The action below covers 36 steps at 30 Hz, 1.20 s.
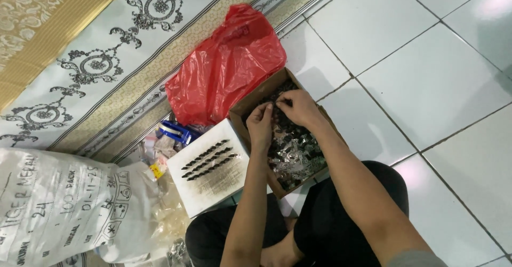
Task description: The person sits on the floor and picks small black hardware pieces from a cardboard box, placing them in rows on a white tray. They then gather the sorted pieces and place them into a small plastic bag, which is then sealed using a handheld tape dispenser.
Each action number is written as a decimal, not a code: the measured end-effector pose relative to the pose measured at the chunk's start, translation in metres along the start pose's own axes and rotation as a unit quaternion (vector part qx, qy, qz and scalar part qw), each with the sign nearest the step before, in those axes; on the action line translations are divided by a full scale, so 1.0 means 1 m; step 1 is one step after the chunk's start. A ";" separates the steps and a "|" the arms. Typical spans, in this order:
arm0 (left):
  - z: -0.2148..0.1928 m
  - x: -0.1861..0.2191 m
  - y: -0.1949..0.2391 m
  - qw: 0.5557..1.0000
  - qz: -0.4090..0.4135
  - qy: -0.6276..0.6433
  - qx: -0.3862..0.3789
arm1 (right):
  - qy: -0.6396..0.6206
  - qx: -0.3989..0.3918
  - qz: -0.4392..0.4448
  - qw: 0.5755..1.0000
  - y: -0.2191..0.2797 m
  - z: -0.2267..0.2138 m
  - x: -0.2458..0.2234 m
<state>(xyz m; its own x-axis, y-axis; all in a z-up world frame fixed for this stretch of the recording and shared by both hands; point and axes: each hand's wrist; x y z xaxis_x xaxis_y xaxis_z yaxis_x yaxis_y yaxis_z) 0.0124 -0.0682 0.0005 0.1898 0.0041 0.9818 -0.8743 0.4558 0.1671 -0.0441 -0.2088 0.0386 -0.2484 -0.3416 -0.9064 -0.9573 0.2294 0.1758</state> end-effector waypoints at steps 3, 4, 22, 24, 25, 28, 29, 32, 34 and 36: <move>-0.009 -0.005 -0.001 0.998 0.001 -0.050 -0.031 | 0.017 -0.008 0.005 1.000 0.006 0.001 -0.006; -0.010 -0.003 0.000 0.998 -0.001 -0.050 -0.030 | 0.017 -0.010 0.006 1.000 0.007 0.001 -0.006; -0.007 -0.006 0.002 0.995 -0.004 0.103 -0.004 | -0.083 0.036 -0.036 0.995 0.007 0.018 0.000; -0.008 -0.004 0.005 0.997 -0.003 0.080 -0.012 | -0.056 0.052 -0.059 0.995 0.007 0.023 0.005; -0.008 -0.006 0.001 0.997 0.000 0.083 -0.005 | -0.053 0.046 -0.063 0.996 0.006 0.021 0.004; -0.007 -0.015 0.003 0.996 0.006 0.084 0.008 | -0.039 0.039 -0.080 0.995 0.009 0.024 0.007; -0.004 -0.017 0.005 0.998 0.002 0.055 0.013 | -0.032 0.049 -0.081 0.995 0.010 0.025 0.010; -0.003 -0.015 0.004 0.999 0.016 0.040 0.030 | -0.012 0.067 -0.111 0.991 0.009 0.032 0.006; -0.005 -0.016 0.010 0.997 0.030 0.054 0.044 | -0.001 0.073 -0.137 0.988 0.014 0.038 0.005; -0.012 -0.016 0.015 0.999 0.019 0.042 0.029 | -0.005 0.065 -0.130 0.989 0.016 0.045 0.003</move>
<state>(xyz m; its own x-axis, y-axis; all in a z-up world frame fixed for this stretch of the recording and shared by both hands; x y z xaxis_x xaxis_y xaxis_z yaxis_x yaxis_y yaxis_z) 0.0011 -0.0509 -0.0138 0.1911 0.0962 0.9768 -0.9055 0.4014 0.1376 -0.0537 -0.1651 0.0219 0.0051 -0.3954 -0.9185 -0.9614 0.2508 -0.1133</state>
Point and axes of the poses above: each hand's wrist, its own y-axis away from the middle knuckle, its own z-axis out of the palm, x = y × z, and after that the axes turned 11 degrees about -x, right-handed
